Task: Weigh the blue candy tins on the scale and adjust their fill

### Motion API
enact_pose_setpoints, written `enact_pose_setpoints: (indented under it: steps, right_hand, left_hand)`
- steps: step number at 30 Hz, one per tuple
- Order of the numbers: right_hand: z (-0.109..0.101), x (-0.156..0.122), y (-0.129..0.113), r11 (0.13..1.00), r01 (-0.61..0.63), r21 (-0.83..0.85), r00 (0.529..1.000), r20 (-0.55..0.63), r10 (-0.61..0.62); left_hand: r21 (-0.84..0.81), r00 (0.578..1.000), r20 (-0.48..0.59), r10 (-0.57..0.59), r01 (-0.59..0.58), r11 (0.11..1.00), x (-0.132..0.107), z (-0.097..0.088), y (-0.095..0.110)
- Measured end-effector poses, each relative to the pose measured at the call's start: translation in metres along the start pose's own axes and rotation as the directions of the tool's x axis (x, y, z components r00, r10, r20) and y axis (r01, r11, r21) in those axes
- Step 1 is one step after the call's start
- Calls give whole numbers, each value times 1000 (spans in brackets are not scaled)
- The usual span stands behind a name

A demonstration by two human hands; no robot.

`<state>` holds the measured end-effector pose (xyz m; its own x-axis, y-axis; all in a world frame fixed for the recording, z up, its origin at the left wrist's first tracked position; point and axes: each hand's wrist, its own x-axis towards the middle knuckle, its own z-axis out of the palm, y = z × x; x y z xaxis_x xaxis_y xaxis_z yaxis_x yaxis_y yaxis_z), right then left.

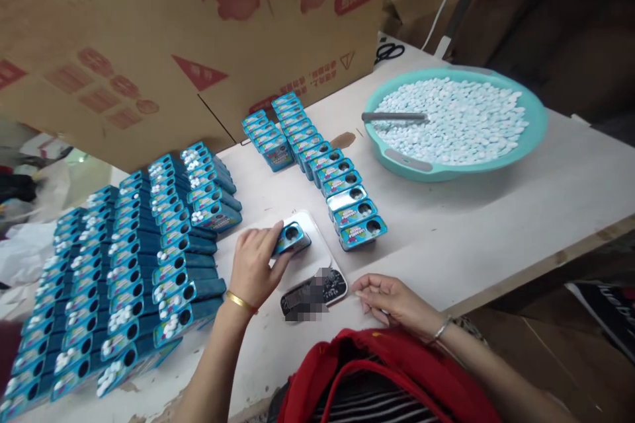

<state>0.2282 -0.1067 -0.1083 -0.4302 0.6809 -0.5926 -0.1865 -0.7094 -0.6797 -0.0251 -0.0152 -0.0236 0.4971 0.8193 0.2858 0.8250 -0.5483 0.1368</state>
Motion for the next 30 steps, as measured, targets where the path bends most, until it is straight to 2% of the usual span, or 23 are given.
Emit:
enact_pose_setpoints:
  steps: [2,5,7,10,12,14,16,18,21,24,27,30]
  right_hand:
    - [-3,3,2,1000,-8,19,1000,24,8]
    - [-7,5,2,998,-9,57,998,66,5]
    - [-9,5,1,997,-6,70,997,76,1]
    - [-10,3,-2,997,2,82,998,70,-8]
    - [-12,1,-2,996,6,93,998,62,-11]
    - [-14,0,-3,994,-4,110,999,53,-2]
    - [-16,-1,-3,991,-22,129,999,50,16]
    - [-18,-2,-3,990,-30,138,998,54,23]
    - [-20,-3,-3,992,-29,121,997,81,19]
    - [-21,-3,-2,995,-29,99,995,95,19]
    - [-19,-4,0,998,-8,56,996,90,3]
    - [-17,-8,-1,999,4,-31,995,95,-1]
  left_hand:
    - [-23,998,64,-5,6,1000,17,2,-13]
    - [-14,998,22,-57,57,998,63,11,-40]
    - [-1,995,-6,-95,95,995,101,23,-60]
    - [71,985,45,-169,165,984,151,47,-84]
    - [123,977,57,-203,195,973,170,62,-91]
    - [145,977,25,-213,208,967,174,68,-92]
    - [134,979,-35,-203,205,969,165,61,-90]
    - [110,980,-79,-184,192,975,142,41,-87]
    - [124,979,-70,-193,201,972,93,3,-87]
    - [249,963,-12,-268,262,932,38,-25,-93]
    - [367,952,58,-302,261,893,-3,-29,-103]
    - [399,949,92,-301,242,884,-21,-18,-110]
